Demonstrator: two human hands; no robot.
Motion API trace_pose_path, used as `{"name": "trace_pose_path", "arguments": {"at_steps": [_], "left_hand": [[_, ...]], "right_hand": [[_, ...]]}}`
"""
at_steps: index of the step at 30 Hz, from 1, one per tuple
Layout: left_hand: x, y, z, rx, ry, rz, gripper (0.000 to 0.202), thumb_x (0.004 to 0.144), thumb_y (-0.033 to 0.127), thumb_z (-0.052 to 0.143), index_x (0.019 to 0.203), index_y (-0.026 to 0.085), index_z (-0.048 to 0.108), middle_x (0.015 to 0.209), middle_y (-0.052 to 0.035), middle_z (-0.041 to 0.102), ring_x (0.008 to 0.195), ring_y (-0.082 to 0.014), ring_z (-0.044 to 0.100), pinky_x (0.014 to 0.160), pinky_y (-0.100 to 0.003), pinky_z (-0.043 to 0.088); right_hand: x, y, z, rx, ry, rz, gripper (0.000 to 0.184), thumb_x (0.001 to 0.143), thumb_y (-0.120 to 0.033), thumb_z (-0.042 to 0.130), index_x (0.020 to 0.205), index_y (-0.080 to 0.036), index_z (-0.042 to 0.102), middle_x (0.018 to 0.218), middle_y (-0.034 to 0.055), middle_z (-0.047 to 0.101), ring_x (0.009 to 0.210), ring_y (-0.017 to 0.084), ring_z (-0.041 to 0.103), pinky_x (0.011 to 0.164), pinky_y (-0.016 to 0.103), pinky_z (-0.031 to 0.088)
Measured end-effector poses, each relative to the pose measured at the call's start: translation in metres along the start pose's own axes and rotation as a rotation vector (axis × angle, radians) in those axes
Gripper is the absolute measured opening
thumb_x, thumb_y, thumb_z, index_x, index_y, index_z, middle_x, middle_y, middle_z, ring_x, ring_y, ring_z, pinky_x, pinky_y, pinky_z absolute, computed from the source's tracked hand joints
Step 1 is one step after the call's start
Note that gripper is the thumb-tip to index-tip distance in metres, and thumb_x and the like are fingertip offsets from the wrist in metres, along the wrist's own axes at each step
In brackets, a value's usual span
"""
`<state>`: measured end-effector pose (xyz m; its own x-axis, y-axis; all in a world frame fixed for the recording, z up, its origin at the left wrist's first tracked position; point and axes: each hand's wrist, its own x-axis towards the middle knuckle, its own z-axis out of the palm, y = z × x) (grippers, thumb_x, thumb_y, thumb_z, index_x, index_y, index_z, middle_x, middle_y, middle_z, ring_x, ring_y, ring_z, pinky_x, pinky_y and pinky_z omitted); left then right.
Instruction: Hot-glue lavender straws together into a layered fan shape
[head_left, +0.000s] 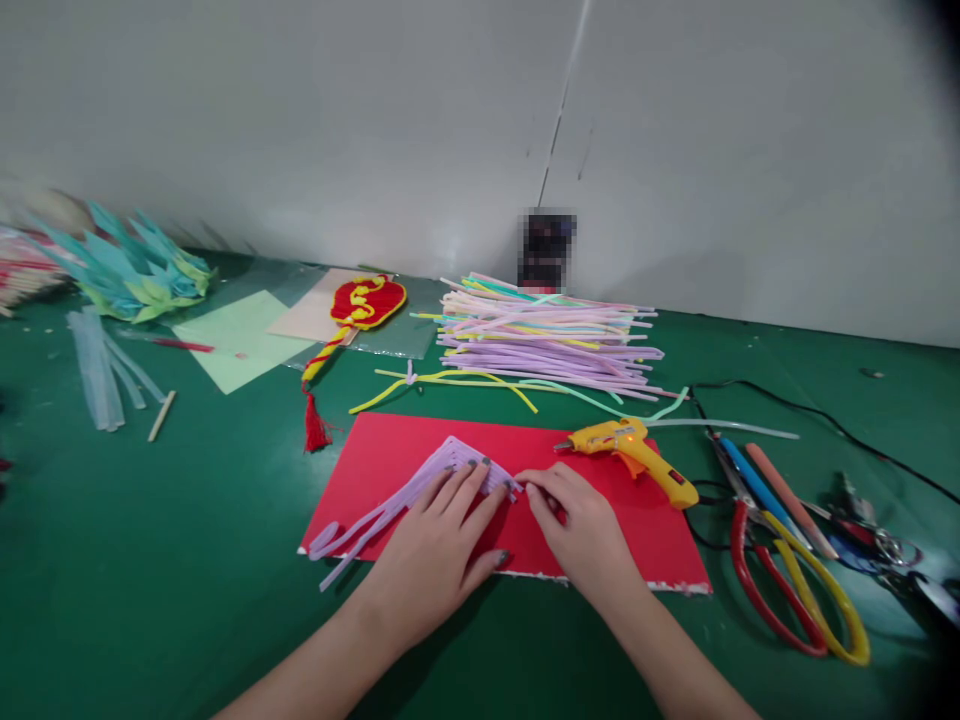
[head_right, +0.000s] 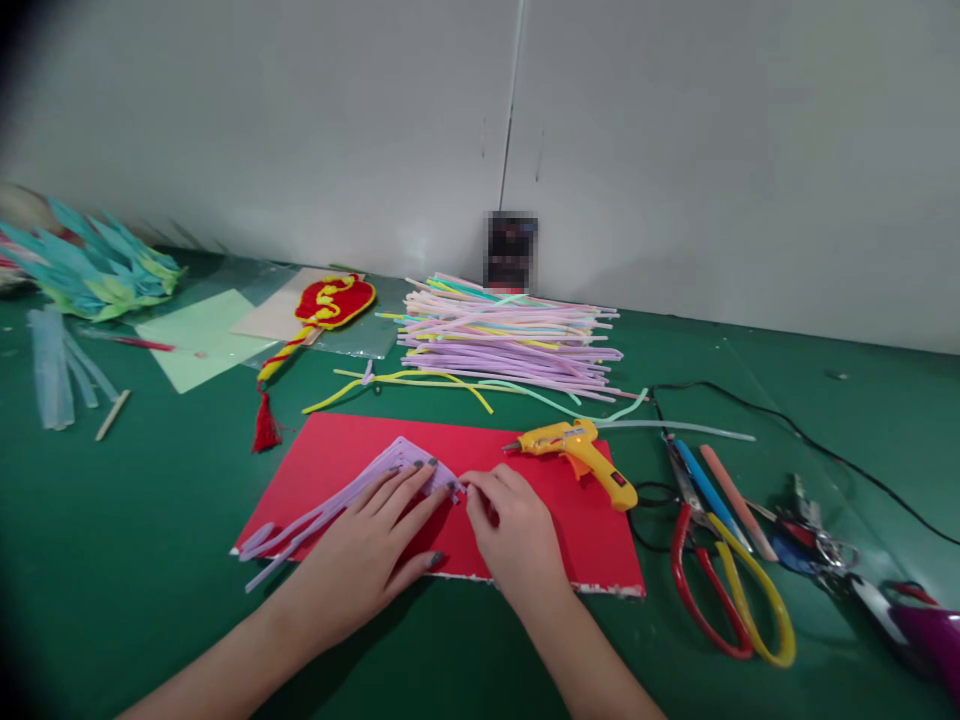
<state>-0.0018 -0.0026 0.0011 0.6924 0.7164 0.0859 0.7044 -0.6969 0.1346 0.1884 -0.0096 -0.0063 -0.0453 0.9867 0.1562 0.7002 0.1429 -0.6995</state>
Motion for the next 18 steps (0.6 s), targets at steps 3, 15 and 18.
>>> {"name": "trace_pose_path", "arguments": {"at_steps": [3,15,18], "left_hand": [[-0.0001,0.0001,0.0001,0.005,-0.003,0.001,0.054,0.091,0.044,0.043,0.139,0.020,0.037,0.142,-0.0111,0.043,0.128,-0.0289,0.041,0.103,-0.045,0.035],[0.0000,-0.0002,-0.0009,0.000,-0.009,-0.003,0.054,0.090,0.045,0.043,0.138,0.020,0.038,0.142,-0.0111,0.043,0.128,-0.0288,0.041,0.103,-0.045,0.036],[-0.0001,-0.0002,-0.0008,-0.007,-0.004,-0.003,0.055,0.090,0.045,0.043,0.139,0.020,0.037,0.142,-0.0111,0.042,0.128,-0.0289,0.041,0.103,-0.045,0.036]], "right_hand": [[-0.0003,0.0000,0.0003,-0.007,-0.001,-0.007,0.023,0.089,-0.022,0.045,0.098,-0.023,0.065,0.089,0.0037,0.062,0.083,0.016,0.058,0.074,0.025,0.046],[-0.0006,0.0019,0.0009,-0.033,0.000,-0.021,0.023,0.089,-0.021,0.044,0.099,-0.023,0.064,0.088,0.0036,0.062,0.082,0.015,0.058,0.075,0.025,0.046],[-0.0012,0.0021,0.0010,-0.058,0.015,-0.046,0.023,0.089,-0.021,0.044,0.099,-0.022,0.065,0.087,0.0045,0.062,0.082,0.016,0.059,0.073,0.025,0.046]]}}
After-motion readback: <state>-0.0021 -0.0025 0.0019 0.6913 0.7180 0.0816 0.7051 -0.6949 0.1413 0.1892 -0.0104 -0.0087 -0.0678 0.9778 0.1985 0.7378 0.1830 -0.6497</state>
